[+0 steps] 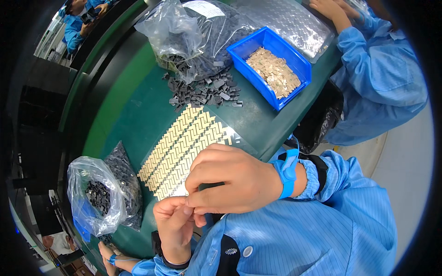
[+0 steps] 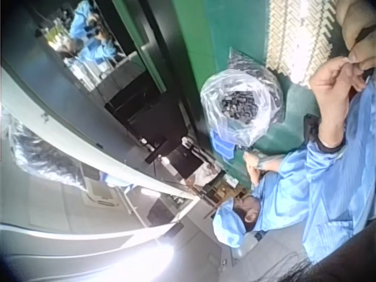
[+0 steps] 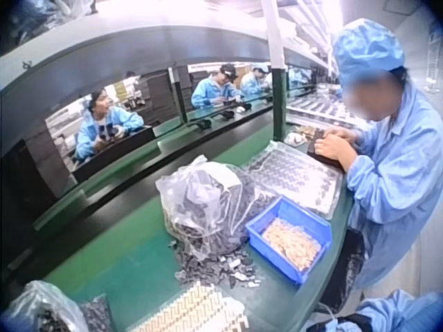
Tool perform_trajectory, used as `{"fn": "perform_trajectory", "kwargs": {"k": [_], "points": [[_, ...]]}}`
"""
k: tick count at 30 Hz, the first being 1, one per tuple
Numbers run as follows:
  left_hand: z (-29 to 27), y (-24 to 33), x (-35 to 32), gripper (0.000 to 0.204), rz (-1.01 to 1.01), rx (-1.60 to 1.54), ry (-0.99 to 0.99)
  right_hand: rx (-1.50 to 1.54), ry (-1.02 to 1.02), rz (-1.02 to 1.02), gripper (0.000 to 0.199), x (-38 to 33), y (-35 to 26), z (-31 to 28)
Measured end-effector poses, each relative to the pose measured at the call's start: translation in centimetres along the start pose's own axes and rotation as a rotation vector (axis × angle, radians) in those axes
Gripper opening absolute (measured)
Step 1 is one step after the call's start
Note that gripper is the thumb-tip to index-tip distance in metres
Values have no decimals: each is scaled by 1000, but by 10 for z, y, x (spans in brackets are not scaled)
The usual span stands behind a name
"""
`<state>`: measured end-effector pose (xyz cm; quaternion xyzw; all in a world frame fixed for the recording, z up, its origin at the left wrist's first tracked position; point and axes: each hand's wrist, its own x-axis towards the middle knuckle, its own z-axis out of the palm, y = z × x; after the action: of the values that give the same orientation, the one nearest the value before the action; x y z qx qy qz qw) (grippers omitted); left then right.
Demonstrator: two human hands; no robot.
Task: The worker is assembling small plastic and metal components by inserting them into a template.
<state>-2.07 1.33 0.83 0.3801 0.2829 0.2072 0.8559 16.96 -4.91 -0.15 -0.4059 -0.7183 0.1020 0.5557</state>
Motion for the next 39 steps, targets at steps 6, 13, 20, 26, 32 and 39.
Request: {"fn": "perform_trajectory", "kwargs": {"k": [6,13,20,26,32,39], "points": [[17,1,-6,13,141,321,165,-74,-46,72,12,-3,0,6],[11,-1,-5,8,235,692,108,-16,-59,134,11,-3,0,9],[10,-2,-3,8,165,528,81,-27,-66,161,11,-4,-1,8],[11,-1,-5,9,122,429,90,67,-63,241,9,-1,2,7],[14,-6,-2,10,245,278,248,377,-174,683,11,2,-3,-6],[14,-11,-2,11,323,364,274,613,-95,811,13,0,-9,3]]}}
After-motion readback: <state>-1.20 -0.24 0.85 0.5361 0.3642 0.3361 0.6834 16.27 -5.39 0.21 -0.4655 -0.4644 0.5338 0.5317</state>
